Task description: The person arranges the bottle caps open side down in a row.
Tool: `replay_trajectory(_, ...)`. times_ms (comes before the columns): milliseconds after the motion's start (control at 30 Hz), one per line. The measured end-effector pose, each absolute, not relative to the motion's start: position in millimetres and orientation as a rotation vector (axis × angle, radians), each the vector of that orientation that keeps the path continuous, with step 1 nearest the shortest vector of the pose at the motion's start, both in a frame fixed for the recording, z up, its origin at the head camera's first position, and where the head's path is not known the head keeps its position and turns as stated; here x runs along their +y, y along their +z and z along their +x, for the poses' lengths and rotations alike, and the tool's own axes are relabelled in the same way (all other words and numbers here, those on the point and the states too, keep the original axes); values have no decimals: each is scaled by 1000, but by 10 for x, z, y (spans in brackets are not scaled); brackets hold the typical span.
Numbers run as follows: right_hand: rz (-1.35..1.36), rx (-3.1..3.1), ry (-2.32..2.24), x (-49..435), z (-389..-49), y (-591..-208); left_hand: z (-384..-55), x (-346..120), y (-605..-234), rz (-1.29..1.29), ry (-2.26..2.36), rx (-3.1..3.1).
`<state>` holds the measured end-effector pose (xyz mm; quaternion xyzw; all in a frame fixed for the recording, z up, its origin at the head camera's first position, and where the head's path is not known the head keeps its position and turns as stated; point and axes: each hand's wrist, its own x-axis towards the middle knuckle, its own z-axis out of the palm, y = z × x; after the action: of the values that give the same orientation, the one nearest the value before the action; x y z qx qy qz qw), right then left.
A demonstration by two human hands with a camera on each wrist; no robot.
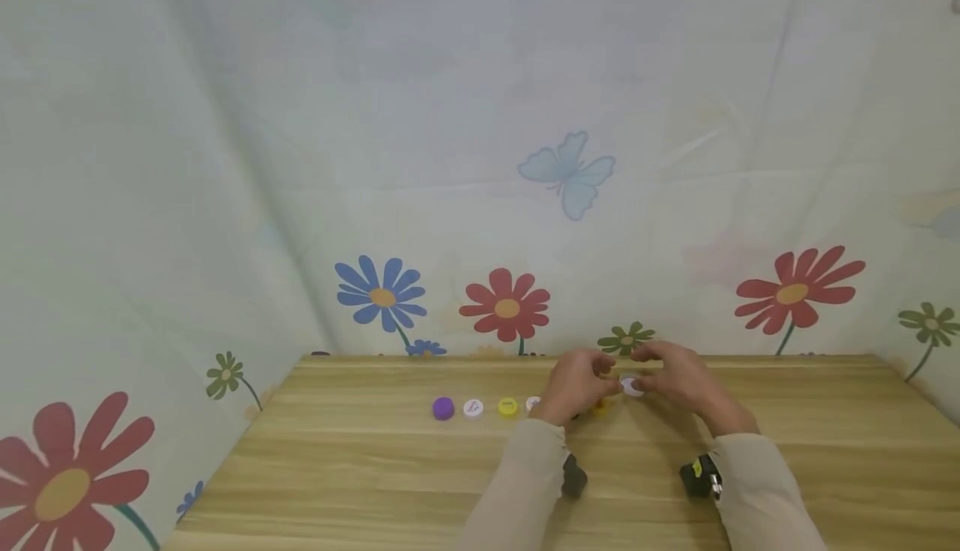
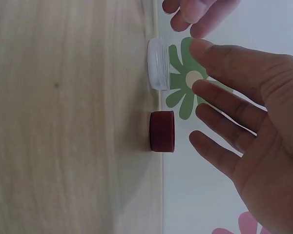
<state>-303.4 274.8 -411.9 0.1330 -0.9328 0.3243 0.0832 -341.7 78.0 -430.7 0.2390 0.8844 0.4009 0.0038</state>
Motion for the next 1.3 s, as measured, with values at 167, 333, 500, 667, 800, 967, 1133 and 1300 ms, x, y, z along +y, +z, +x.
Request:
replay_trajectory(167,407,-2794,959,2776,-3030,-4147,-3420,845,-4335,712,1264,2778)
replay_trajectory(333,423,-2817,971,2794,-3034,-4167,-3423,904,-4355,718,1199,2818)
replay_trajectory(500,446,-2812,973,2813,-3026,-4203,-3419,951,-4367,772,1150,2835)
replay_trajectory(667,456,-2812,968,2829,-3034,-4257,-3424,968,-4387,752,1135,2838)
replay_trajectory(800,463,-2804,976,2828,-3056,-4286,-3431,965,-4400,741,1134,2833)
replay_trajectory(967,462,-2789,972,2821,-3080,-4310,-3436,960,-4399,753,1134,2828)
replay_trajectory(1133,427,-2796,989,2821,-3063,-4278,-3423,966,-4385,794,1139,2833)
replay_trajectory(1300,412,-2793,1011,2839,-3028,-4189,-3411,974,-4374,825,1173,2824)
